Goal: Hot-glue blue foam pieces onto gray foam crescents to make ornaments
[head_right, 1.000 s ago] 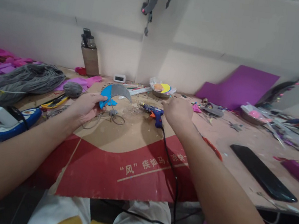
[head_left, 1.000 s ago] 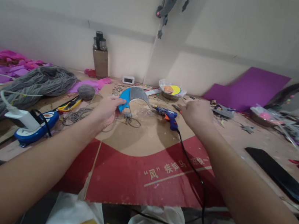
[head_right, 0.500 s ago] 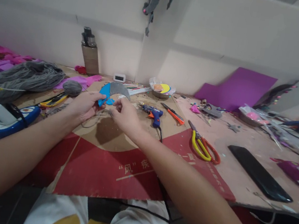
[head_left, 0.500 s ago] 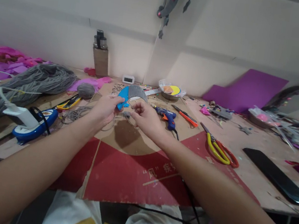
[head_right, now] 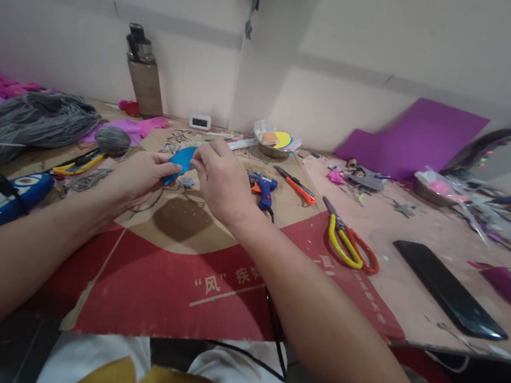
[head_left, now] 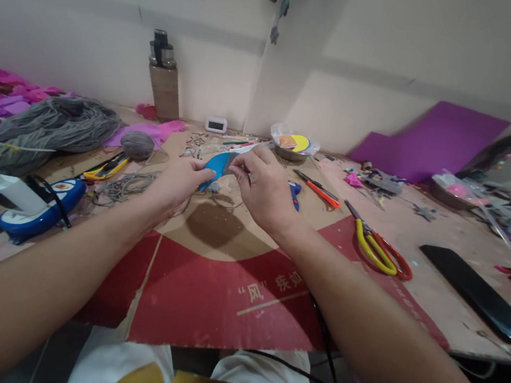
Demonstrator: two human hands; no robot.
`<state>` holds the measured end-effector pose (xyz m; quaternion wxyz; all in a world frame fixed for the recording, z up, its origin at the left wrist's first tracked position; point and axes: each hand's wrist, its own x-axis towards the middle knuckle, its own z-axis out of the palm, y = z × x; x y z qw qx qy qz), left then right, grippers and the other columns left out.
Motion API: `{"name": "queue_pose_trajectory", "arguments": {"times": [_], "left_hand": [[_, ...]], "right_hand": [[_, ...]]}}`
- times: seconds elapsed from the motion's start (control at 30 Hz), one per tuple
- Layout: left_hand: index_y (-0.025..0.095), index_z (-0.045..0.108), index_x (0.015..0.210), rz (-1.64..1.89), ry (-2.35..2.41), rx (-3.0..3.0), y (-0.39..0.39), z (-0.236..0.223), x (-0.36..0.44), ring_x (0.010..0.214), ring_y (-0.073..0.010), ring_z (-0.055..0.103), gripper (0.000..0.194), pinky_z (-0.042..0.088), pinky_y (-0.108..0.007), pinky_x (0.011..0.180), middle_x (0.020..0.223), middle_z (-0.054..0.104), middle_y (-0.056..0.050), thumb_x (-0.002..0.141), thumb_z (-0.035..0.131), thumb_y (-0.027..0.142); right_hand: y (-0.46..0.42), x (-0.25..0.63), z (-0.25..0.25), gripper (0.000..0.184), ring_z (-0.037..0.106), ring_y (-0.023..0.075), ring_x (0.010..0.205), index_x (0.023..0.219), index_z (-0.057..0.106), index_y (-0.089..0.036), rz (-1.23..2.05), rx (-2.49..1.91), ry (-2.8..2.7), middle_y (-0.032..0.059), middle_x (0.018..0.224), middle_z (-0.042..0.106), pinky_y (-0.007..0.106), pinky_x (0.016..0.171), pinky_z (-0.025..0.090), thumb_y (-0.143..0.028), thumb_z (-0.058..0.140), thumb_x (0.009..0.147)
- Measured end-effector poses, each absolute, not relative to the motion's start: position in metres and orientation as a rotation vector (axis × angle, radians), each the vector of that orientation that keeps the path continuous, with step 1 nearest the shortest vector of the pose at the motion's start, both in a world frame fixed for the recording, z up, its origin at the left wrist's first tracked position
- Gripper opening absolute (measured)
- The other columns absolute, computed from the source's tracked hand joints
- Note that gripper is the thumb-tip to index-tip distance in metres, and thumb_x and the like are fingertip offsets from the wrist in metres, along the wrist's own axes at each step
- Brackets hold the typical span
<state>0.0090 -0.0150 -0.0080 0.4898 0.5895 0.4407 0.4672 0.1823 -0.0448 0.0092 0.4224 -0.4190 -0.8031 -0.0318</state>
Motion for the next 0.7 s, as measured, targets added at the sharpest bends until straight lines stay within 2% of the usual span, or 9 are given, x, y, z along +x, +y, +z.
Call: {"name": "queue_pose_trajectory", "arguments": {"times": [0.3, 0.47, 0.7], "left_hand": [[0.018, 0.063, 0.053, 1.033, 1.042, 1.575, -0.02, -0.01, 0.013, 0.05, -0.0106, 0.038, 0.013, 0.027, -0.024, 0.048, 0.053, 0.05, 0.0, 0.065, 0.064, 0.024], [0.017, 0.062, 0.055, 0.975, 1.085, 1.643, -0.022, -0.007, 0.013, 0.051, -0.0107, 0.038, 0.015, 0.026, -0.025, 0.049, 0.053, 0.049, 0.001, 0.066, 0.063, 0.028], [0.016, 0.06, 0.06, 0.897, 1.148, 1.678, -0.03, 0.001, 0.015, 0.052, -0.0102, 0.038, 0.017, 0.028, -0.025, 0.052, 0.054, 0.05, 0.002, 0.07, 0.062, 0.03]], "right_hand": [[-0.038, 0.187, 0.009, 0.009, 0.052, 0.0195, 0.089, 0.083, 0.057, -0.021, -0.083, -1.093, -1.97, 0.006, 0.093, 0.057, 0.034, 0.079, 0.042, -0.021, 0.052, 0.089], [-0.035, 0.193, 0.009, 0.008, 0.053, 0.0176, 0.086, 0.077, 0.058, -0.021, 0.033, -1.086, -1.866, 0.0047, 0.092, 0.058, 0.033, 0.079, 0.043, -0.019, 0.059, 0.085], [-0.037, 0.198, 0.012, 0.006, 0.053, 0.0137, 0.07, 0.077, 0.058, -0.019, 0.332, -1.115, -1.801, -0.0001, 0.074, 0.061, 0.029, 0.071, 0.041, -0.02, 0.059, 0.082]]}}
